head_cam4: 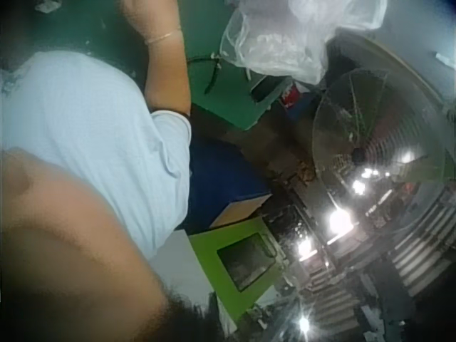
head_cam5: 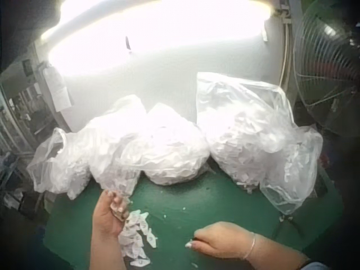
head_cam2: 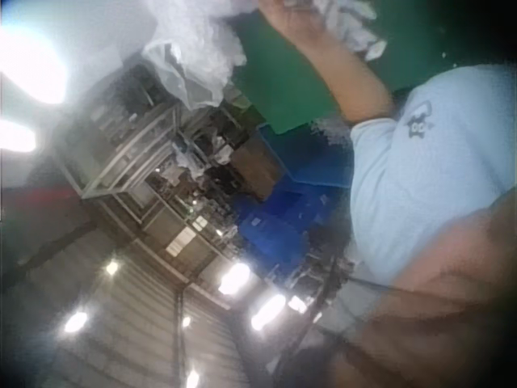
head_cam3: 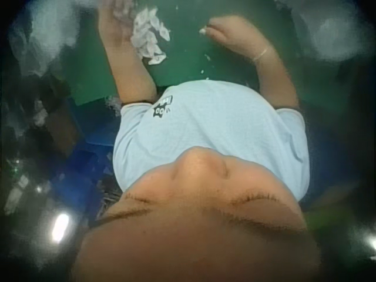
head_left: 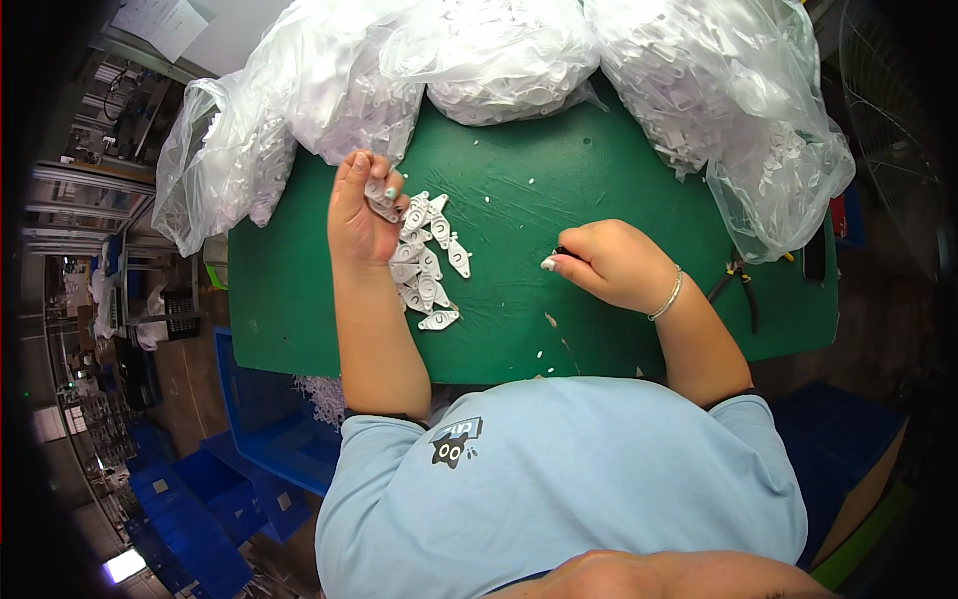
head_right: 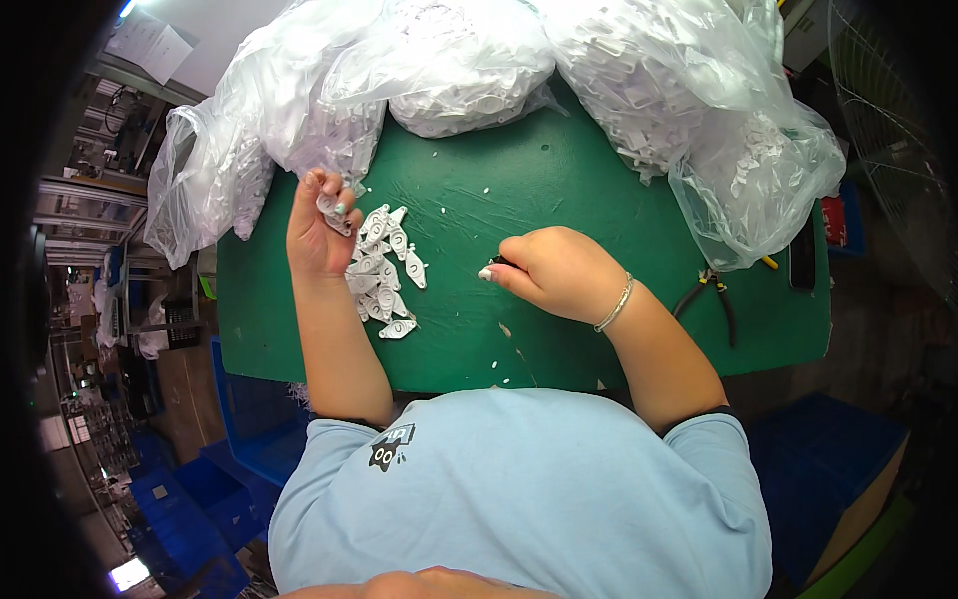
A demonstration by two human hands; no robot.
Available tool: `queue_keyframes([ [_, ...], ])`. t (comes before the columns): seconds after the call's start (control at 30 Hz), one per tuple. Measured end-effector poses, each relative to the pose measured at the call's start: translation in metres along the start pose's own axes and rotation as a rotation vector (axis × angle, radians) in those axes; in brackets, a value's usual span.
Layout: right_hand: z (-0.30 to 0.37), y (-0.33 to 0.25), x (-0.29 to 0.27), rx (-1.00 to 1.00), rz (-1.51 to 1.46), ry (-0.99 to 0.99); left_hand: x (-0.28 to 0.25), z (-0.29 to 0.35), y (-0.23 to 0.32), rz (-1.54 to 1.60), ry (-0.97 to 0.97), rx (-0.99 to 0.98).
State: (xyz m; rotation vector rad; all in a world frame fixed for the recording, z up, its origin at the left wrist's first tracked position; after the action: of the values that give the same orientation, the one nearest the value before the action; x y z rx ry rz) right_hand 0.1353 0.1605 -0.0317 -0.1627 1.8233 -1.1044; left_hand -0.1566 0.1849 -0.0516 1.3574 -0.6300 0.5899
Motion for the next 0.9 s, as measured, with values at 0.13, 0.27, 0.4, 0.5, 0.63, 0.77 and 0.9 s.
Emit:
queue_keyframes([
  [0.13,-0.002,-0.001,0.002,0.007,0.015,-0.019,-0.014,0.002,0.014,-1.208,0.478,0.105],
  [0.27,-0.001,0.001,0.002,0.02,-0.004,-0.014,0.018,0.013,0.008,-1.757,0.572,-0.277],
  [0.4,-0.001,0.0,0.002,0.006,0.004,-0.01,0.007,0.014,0.0,-1.796,0.455,-0.339],
  [0.5,-0.001,0.0,0.002,-0.007,0.005,0.002,0.003,0.01,-0.002,-1.818,0.468,-0.359],
  [0.63,-0.001,-0.001,-0.001,-0.006,-0.006,0.035,0.014,0.011,0.002,-1.929,0.498,-0.105],
  [0.77,-0.001,0.001,-0.001,-0.034,0.044,0.068,0.04,0.015,-0.009,-1.215,0.278,-0.145],
  [0.9,-0.001,-0.001,0.0,-0.089,0.04,0.149,0.064,0.024,-0.042,-0.976,-0.118,-0.225],
])
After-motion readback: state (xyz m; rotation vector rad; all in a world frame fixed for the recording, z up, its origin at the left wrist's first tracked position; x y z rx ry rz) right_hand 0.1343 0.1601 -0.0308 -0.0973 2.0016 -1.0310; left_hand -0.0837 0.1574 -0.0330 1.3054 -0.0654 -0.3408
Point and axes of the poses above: each hand's wrist, its own z-axis away from the middle knuckle, its own x-axis out of the palm, y = z × x, the point moved 3 cm from there along -z, towards the middle knuckle, and after that the axes turned 10 degrees about -x, right-handed, at the moved point
